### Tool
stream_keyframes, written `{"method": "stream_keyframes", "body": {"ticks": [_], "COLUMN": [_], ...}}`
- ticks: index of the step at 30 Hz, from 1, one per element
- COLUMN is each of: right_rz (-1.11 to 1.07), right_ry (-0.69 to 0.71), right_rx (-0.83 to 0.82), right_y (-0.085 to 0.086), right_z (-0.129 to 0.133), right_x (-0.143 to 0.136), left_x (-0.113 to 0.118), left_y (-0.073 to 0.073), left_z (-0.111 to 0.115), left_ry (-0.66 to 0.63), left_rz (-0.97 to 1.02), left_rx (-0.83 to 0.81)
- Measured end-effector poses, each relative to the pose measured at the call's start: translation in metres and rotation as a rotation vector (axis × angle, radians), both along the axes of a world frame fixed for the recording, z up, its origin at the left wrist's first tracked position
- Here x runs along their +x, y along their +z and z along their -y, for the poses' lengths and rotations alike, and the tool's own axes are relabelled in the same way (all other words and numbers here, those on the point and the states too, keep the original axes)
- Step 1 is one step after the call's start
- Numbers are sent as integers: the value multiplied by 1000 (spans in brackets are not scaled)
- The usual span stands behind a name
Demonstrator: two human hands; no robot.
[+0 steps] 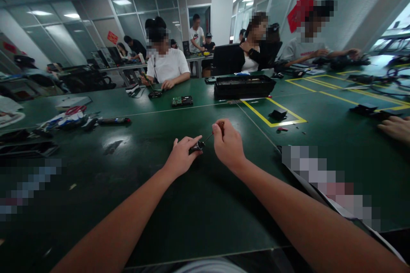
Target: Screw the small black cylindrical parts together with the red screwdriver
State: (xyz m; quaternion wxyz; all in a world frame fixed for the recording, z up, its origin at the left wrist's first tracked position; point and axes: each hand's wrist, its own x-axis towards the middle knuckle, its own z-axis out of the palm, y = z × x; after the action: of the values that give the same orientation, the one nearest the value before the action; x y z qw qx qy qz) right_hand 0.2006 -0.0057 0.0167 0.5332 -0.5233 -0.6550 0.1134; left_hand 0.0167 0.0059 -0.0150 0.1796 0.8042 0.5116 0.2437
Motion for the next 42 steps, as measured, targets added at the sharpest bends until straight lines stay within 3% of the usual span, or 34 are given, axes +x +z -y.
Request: {"method": "stream_keyframes", "body": {"ticks": [5,11,17,20,24,31,37,42], "right_rz": [-9,-24,-47,-50,-40,-41,-40,-58], "right_ry": [-24,-50,-40,-43,-42,-31,-35,-42], "right_rx": [23,67,85,100,105,102,108,118], "right_y": [0,-1,-3,-3,-3,-5,-5,-4], "right_z": [0,-2,-3,-4,-4,-5,-6,-6], "right_x": [2,3,4,4,4,6,6,6], "left_x": [-1,-6,-16,-17,-8,20,31,22], "left_y": [3,2,0,10,24,27,29,24], "left_z": [1,-2,-11,-9,-4,-15,-22,-22], "left_ry": [8,117,142,163,126,-23,-102,-40], "left_rz": [51,292,482,395,81,-381,-445,-323], "left_rx": [15,10,-114,-219,-254,-210,-186,-214]}}
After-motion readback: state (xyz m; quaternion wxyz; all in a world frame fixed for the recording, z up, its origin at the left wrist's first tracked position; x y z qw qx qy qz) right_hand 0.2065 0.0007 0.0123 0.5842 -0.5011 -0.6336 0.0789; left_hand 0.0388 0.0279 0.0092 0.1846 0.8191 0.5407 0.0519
